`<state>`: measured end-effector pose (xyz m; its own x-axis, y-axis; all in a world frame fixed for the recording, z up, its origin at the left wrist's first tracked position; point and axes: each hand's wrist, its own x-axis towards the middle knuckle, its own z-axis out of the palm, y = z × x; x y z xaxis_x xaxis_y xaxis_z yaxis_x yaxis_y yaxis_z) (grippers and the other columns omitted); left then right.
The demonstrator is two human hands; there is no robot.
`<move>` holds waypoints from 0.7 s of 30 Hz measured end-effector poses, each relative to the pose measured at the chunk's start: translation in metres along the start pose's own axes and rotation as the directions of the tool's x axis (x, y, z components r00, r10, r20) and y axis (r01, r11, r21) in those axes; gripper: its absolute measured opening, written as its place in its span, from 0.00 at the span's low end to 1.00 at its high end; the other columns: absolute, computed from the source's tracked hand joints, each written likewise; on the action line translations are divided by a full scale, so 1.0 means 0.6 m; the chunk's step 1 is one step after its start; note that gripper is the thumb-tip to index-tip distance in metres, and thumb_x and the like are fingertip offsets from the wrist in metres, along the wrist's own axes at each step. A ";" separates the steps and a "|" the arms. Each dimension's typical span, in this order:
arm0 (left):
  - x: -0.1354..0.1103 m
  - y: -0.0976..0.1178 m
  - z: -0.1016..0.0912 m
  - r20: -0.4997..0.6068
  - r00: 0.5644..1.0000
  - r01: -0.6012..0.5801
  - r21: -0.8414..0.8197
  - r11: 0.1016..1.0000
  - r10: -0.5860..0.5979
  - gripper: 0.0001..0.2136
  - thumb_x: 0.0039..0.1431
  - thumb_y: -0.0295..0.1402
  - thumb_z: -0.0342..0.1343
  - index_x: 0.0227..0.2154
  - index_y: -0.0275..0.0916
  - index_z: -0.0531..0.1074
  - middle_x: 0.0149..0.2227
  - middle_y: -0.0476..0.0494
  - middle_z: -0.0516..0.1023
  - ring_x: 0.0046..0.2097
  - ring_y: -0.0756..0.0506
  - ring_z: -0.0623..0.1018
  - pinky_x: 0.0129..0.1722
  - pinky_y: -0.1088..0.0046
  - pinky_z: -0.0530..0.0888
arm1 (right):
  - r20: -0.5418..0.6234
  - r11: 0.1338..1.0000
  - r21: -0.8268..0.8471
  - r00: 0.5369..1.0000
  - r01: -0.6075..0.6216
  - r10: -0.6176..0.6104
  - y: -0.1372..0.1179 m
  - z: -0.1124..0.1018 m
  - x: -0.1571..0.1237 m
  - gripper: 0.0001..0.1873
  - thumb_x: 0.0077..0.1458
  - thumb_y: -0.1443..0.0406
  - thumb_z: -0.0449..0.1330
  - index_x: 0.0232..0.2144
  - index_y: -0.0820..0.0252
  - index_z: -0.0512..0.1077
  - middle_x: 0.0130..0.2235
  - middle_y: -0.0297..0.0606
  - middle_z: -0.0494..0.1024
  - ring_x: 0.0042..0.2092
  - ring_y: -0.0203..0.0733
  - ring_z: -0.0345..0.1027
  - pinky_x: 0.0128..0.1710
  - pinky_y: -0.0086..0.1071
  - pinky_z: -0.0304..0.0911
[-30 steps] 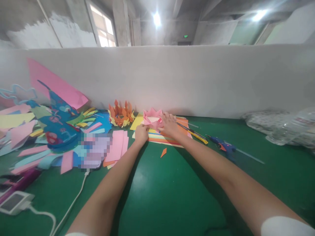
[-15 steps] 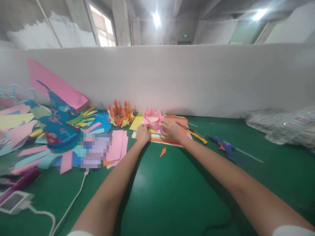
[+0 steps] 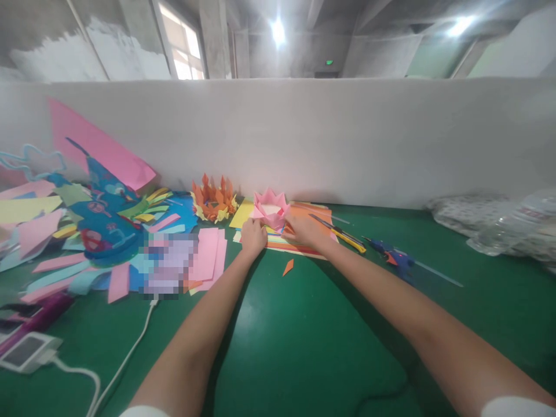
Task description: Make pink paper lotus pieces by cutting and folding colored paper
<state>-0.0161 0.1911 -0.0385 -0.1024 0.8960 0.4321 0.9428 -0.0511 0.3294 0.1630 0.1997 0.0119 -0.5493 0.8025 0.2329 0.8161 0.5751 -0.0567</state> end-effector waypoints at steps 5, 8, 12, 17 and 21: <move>0.001 -0.004 0.004 0.006 1.000 -0.008 0.004 1.000 0.008 0.09 0.57 0.28 0.48 0.37 0.34 0.71 0.39 0.36 0.71 0.44 0.40 0.71 0.44 0.64 0.66 | -0.036 0.999 -0.024 0.999 0.033 -0.034 0.002 0.005 -0.002 0.09 0.55 0.65 0.50 0.37 0.62 0.67 0.27 0.40 0.75 0.27 0.39 0.62 0.26 0.30 0.41; 0.002 -0.005 0.006 0.010 1.000 -0.011 0.010 1.000 0.011 0.08 0.57 0.28 0.49 0.37 0.34 0.71 0.39 0.36 0.70 0.44 0.40 0.71 0.44 0.64 0.66 | -0.040 0.997 -0.001 0.996 0.074 -0.074 0.013 -0.001 -0.003 0.07 0.55 0.66 0.50 0.35 0.59 0.67 0.29 0.36 0.75 0.27 0.37 0.61 0.27 0.28 0.43; 0.001 -0.004 0.005 0.014 1.000 -0.011 0.023 1.000 0.011 0.08 0.57 0.28 0.49 0.36 0.33 0.71 0.38 0.35 0.70 0.43 0.39 0.71 0.43 0.64 0.66 | -0.062 0.996 0.001 0.994 0.086 -0.086 0.026 -0.007 0.002 0.06 0.55 0.66 0.51 0.35 0.59 0.67 0.29 0.36 0.74 0.28 0.37 0.60 0.27 0.27 0.44; -0.002 -0.001 0.001 0.018 1.000 -0.016 0.035 0.999 0.015 0.07 0.57 0.28 0.48 0.35 0.34 0.70 0.39 0.35 0.70 0.43 0.40 0.71 0.43 0.64 0.66 | -0.051 0.994 -0.035 0.993 0.107 -0.109 0.034 -0.005 0.011 0.05 0.53 0.66 0.54 0.29 0.60 0.69 0.28 0.38 0.74 0.28 0.37 0.60 0.26 0.29 0.42; -0.003 0.001 -0.001 0.021 1.000 -0.008 0.041 0.999 0.008 0.08 0.57 0.28 0.48 0.37 0.34 0.71 0.39 0.35 0.70 0.43 0.39 0.71 0.44 0.63 0.66 | -0.019 0.987 -0.064 0.989 0.145 -0.146 0.026 -0.005 0.007 0.10 0.54 0.66 0.51 0.26 0.61 0.70 0.31 0.41 0.75 0.30 0.38 0.61 0.27 0.30 0.42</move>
<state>-0.0158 0.1894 -0.0384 -0.0886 0.9047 0.4167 0.9557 -0.0407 0.2915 0.1737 0.2114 0.0151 -0.6594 0.7064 0.2574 0.7377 0.6739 0.0404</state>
